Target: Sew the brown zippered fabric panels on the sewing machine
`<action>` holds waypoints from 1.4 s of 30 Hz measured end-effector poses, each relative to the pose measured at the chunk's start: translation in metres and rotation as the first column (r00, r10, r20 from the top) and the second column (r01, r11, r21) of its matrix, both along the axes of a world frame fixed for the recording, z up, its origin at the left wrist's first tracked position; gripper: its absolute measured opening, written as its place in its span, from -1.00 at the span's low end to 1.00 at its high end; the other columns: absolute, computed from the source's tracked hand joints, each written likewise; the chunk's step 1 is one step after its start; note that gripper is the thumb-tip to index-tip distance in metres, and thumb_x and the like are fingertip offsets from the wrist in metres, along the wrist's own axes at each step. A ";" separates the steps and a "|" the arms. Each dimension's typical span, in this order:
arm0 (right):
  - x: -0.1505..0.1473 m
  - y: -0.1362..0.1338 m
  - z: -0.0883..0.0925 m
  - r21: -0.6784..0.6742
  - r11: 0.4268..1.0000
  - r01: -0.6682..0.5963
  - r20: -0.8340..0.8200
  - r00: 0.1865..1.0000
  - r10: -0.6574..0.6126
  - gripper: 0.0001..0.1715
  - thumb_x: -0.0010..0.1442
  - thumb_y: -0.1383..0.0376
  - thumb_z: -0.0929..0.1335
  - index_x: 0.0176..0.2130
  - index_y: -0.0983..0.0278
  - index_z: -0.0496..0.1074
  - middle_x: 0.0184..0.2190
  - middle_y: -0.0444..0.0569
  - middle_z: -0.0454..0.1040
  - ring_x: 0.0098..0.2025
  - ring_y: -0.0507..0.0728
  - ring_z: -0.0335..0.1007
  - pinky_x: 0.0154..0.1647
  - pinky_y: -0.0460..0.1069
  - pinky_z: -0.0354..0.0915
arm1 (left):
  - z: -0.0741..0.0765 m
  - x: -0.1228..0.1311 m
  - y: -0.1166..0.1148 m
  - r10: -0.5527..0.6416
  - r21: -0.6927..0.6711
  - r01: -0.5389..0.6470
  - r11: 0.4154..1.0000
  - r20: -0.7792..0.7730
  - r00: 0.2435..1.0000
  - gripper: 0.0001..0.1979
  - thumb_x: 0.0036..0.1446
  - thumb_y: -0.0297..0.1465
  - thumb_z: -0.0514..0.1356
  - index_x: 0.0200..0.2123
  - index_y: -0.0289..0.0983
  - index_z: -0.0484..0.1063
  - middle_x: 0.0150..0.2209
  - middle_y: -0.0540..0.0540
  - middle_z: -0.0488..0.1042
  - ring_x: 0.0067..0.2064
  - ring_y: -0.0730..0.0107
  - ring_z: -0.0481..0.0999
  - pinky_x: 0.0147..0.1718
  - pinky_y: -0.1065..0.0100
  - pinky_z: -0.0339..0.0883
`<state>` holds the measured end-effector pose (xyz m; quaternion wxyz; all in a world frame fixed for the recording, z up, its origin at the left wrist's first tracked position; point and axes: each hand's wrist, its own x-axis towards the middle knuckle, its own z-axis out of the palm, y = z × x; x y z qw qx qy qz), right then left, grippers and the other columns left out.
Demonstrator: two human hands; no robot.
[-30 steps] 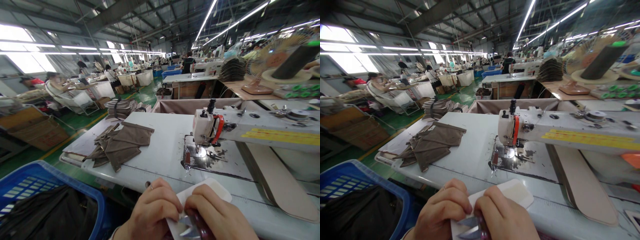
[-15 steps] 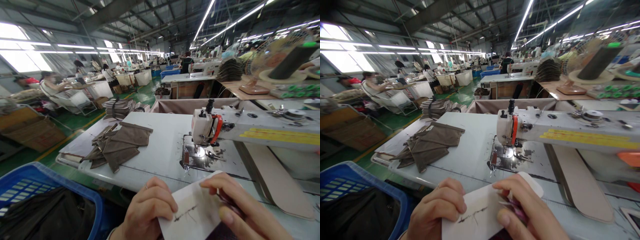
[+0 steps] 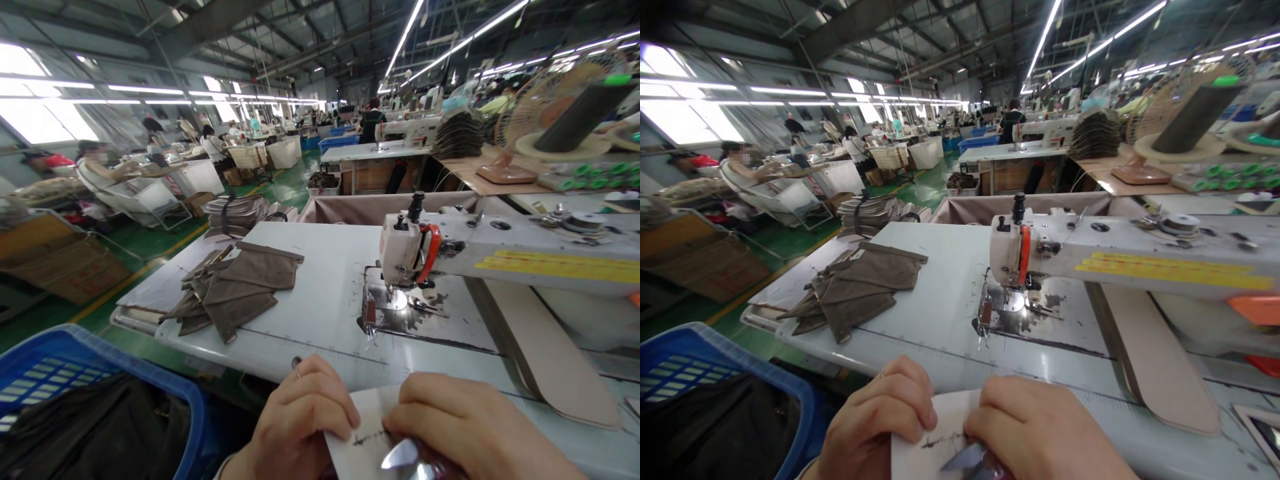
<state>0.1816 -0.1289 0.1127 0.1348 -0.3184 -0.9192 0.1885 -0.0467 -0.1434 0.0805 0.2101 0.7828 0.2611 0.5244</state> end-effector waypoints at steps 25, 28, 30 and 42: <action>0.013 0.003 -0.006 -0.187 0.974 0.128 -0.193 0.967 -0.164 -0.56 0.08 0.53 0.30 -0.12 0.09 0.42 -0.20 -0.17 0.44 -0.18 0.01 0.41 -0.18 -0.13 0.34 | 0.002 -0.001 0.001 0.003 -0.009 -0.002 1.000 0.058 0.998 -0.90 0.20 -0.50 0.23 -0.38 -0.29 0.38 -0.39 -0.08 0.55 -0.34 0.40 0.48 -0.29 0.31 0.38; -0.003 -0.001 0.001 -0.200 0.973 0.111 -0.091 0.987 -0.132 -0.58 -0.08 0.60 0.29 -0.28 0.15 0.41 -0.31 -0.20 0.41 -0.33 -0.01 0.37 -0.33 -0.14 0.29 | 0.002 0.001 -0.003 -0.005 -0.036 0.007 0.999 0.042 0.999 -0.90 0.20 -0.51 0.23 -0.36 -0.28 0.36 -0.37 -0.08 0.56 -0.34 0.41 0.48 -0.29 0.33 0.38; 0.000 0.001 -0.002 -0.167 0.971 0.171 -0.076 0.980 -0.186 -0.64 -0.13 0.59 0.29 -0.37 0.19 0.35 -0.35 -0.21 0.37 -0.39 -0.02 0.33 -0.39 -0.14 0.26 | 0.001 0.002 -0.005 -0.015 -0.090 0.023 0.996 0.090 0.996 -0.90 0.21 -0.51 0.21 -0.33 -0.27 0.34 -0.35 -0.09 0.57 -0.32 0.40 0.50 -0.26 0.32 0.40; 0.023 0.001 -0.023 0.159 0.925 0.346 -0.382 0.885 -0.266 -0.64 0.22 0.20 0.32 0.03 0.09 0.34 -0.13 -0.09 0.47 -0.18 0.08 0.47 -0.25 -0.14 0.41 | 0.011 -0.004 0.011 0.219 -0.775 -0.001 0.632 0.177 0.959 -0.61 0.17 -0.32 0.25 0.00 -0.19 0.17 -0.30 -0.03 0.48 -0.32 0.39 0.49 -0.41 0.45 0.33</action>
